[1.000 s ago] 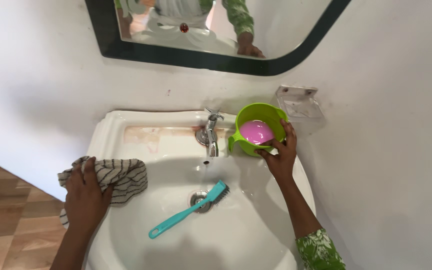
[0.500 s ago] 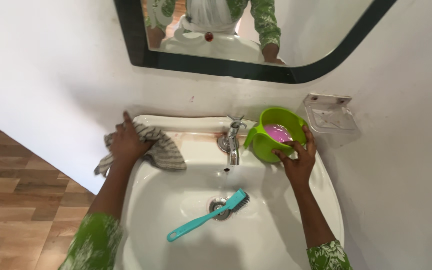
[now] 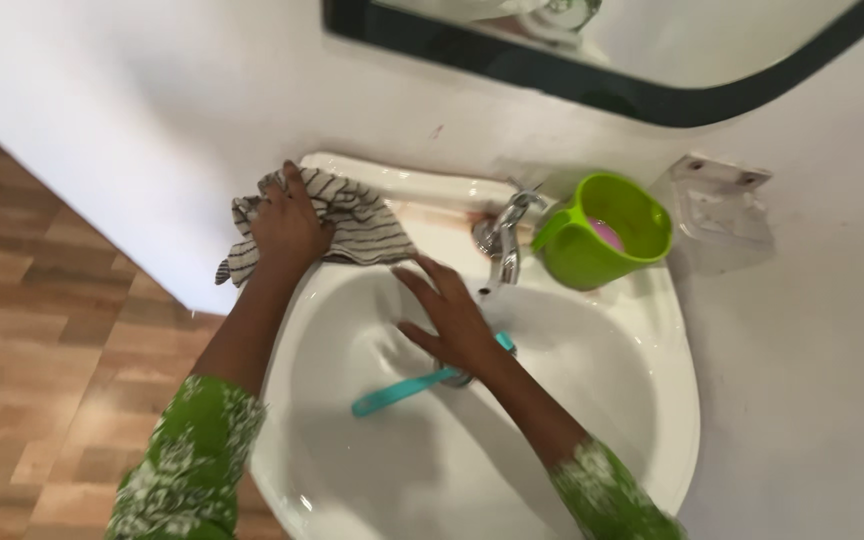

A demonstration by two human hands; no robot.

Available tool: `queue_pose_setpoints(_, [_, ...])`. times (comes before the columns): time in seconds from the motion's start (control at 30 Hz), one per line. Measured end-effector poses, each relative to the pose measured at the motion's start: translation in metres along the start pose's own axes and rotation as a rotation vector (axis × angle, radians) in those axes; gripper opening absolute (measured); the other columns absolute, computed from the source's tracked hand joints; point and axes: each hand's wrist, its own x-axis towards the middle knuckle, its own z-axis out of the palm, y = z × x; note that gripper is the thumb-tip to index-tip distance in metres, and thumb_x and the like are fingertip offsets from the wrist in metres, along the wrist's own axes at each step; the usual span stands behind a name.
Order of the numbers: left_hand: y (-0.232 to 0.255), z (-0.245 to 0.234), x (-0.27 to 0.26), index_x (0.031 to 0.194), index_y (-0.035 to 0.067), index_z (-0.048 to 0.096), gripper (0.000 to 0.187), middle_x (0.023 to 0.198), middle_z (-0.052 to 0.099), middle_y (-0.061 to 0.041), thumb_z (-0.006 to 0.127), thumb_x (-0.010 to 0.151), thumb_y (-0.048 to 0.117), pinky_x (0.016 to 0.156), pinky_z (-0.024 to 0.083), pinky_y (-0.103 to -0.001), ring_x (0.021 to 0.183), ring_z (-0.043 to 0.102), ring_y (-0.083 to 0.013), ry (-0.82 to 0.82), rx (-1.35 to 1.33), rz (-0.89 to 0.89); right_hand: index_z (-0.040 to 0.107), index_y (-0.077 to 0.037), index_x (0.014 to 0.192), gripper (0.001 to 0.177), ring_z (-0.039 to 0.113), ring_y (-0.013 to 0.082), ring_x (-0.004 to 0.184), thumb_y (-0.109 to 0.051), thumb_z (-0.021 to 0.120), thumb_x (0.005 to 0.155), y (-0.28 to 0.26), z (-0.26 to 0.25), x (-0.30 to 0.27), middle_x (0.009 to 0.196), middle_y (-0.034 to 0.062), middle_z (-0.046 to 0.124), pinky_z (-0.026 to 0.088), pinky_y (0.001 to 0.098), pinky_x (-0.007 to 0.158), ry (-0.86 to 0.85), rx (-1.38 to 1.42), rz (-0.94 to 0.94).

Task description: The person wipes the exterior surfaces of a white pedestal sink using a cloth, moving around the faucet and the edges of the basin.

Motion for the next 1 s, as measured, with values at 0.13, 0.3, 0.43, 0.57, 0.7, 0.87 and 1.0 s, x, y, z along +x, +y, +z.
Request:
queue_pose_setpoints(0.13, [-0.028,-0.022,-0.072,0.153,-0.001,0.031,0.083,0.145,0.043,-0.038,0.07,0.097,0.046,0.088,0.053,-0.058,0.116,0.057,-0.0523,0.167,-0.044,0.16,0.039,-0.026,0.156,0.106,0.029,0.0399,0.148,-0.032,0.084,0.06,-0.007,0.073,0.109,0.163,0.0209,0.023,0.025,0.0627,0.109,0.006,0.045,0.225])
queue_pose_setpoints(0.3, [-0.049,-0.043,-0.115,0.154,-0.002,0.031,0.08,0.141,0.047,-0.034,0.062,0.095,0.043,0.092,0.051,-0.059,0.121,0.054,-0.0517,-0.019,-0.299,-0.027,0.049,-0.021,0.147,0.083,0.029,0.0407,0.151,-0.018,0.073,0.068,-0.025,0.124,0.134,0.164,0.0156,0.033,0.024,0.0586,0.117,-0.01,-0.109,0.037])
queue_pose_setpoints(0.43, [-0.054,-0.03,-0.104,0.153,-0.007,0.032,0.084,0.144,0.041,-0.038,0.068,0.09,0.036,0.109,0.038,-0.063,0.132,0.045,-0.0547,0.067,-0.291,0.181,0.044,-0.006,0.157,0.077,0.033,0.0373,0.156,-0.013,0.065,0.084,-0.023,0.133,0.094,0.167,0.023,0.035,0.03,0.0567,0.121,0.1,-0.03,-0.015])
queue_pose_setpoints(0.57, [-0.049,-0.001,-0.044,0.153,0.0,0.038,0.08,0.154,0.034,-0.037,0.072,0.088,0.032,0.117,0.03,-0.062,0.14,0.036,-0.0558,0.092,-0.203,0.36,0.052,-0.004,0.145,0.066,0.036,0.0425,0.142,-0.021,0.07,0.084,0.02,0.128,0.118,0.15,0.0184,0.046,0.034,0.0601,0.106,0.146,-0.378,0.084])
queue_pose_setpoints(0.7, [-0.023,0.014,0.041,0.151,0.024,0.047,0.076,0.163,0.029,-0.022,0.069,0.079,0.022,0.117,0.029,-0.058,0.144,0.028,-0.0552,-0.096,-0.232,0.259,0.06,-0.01,0.13,0.049,0.042,0.0384,0.132,-0.021,0.07,0.083,0.053,0.128,0.149,0.148,0.0151,0.049,0.037,0.0573,0.099,0.153,-0.37,0.258])
queue_pose_setpoints(0.87, [-0.027,0.005,0.042,0.144,0.031,0.054,0.068,0.167,0.025,-0.014,0.07,0.078,0.026,0.121,0.027,-0.055,0.149,0.023,-0.0497,-0.181,-0.364,0.213,0.059,-0.009,0.135,0.057,0.044,0.0351,0.127,-0.026,0.068,0.081,0.058,0.138,0.137,0.141,0.0125,0.052,0.036,0.058,0.097,0.146,-0.272,0.272])
queue_pose_setpoints(1.0, [-0.033,-0.016,-0.009,0.14,0.029,0.057,0.071,0.165,0.027,-0.014,0.075,0.072,0.024,0.119,0.026,-0.055,0.149,0.024,-0.0459,-0.136,-0.357,0.229,0.06,-0.009,0.132,0.058,0.043,0.033,0.134,-0.032,0.067,0.078,0.029,0.14,0.117,0.143,0.0118,0.051,0.036,0.0574,0.103,0.222,-0.228,0.19])
